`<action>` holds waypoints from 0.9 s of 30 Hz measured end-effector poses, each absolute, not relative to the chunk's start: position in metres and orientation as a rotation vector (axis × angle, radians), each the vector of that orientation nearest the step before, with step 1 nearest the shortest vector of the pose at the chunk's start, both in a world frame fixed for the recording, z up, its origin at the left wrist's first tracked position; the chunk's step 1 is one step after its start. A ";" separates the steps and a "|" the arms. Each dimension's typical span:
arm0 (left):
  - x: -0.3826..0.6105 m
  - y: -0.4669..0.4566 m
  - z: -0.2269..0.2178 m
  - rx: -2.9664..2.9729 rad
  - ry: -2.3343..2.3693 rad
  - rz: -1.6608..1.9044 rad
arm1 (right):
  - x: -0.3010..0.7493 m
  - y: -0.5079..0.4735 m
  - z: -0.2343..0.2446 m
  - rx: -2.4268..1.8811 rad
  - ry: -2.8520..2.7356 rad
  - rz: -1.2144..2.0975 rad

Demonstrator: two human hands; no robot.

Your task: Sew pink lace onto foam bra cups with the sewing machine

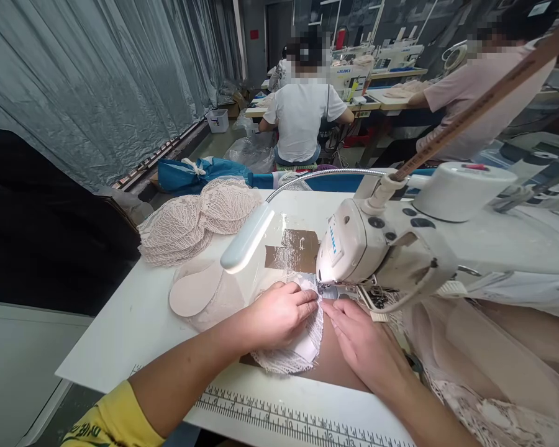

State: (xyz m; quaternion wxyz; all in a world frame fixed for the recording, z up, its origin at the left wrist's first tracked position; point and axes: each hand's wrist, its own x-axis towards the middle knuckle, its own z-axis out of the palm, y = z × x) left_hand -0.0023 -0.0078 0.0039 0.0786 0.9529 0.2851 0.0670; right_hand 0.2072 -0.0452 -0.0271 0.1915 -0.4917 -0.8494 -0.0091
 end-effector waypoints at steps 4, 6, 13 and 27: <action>-0.002 -0.006 0.001 2.876 0.857 0.210 | 0.204 -0.043 -0.027 -1.388 -2.392 -0.131; -0.002 -0.004 0.001 2.889 0.859 0.198 | 0.203 -0.042 -0.028 -1.385 -2.390 -0.181; -0.004 0.000 0.000 2.915 0.809 0.192 | 0.202 -0.043 -0.028 -1.376 -2.389 -0.229; -0.002 0.002 -0.006 2.903 0.784 0.319 | 0.200 -0.043 -0.029 -1.375 -2.373 -0.184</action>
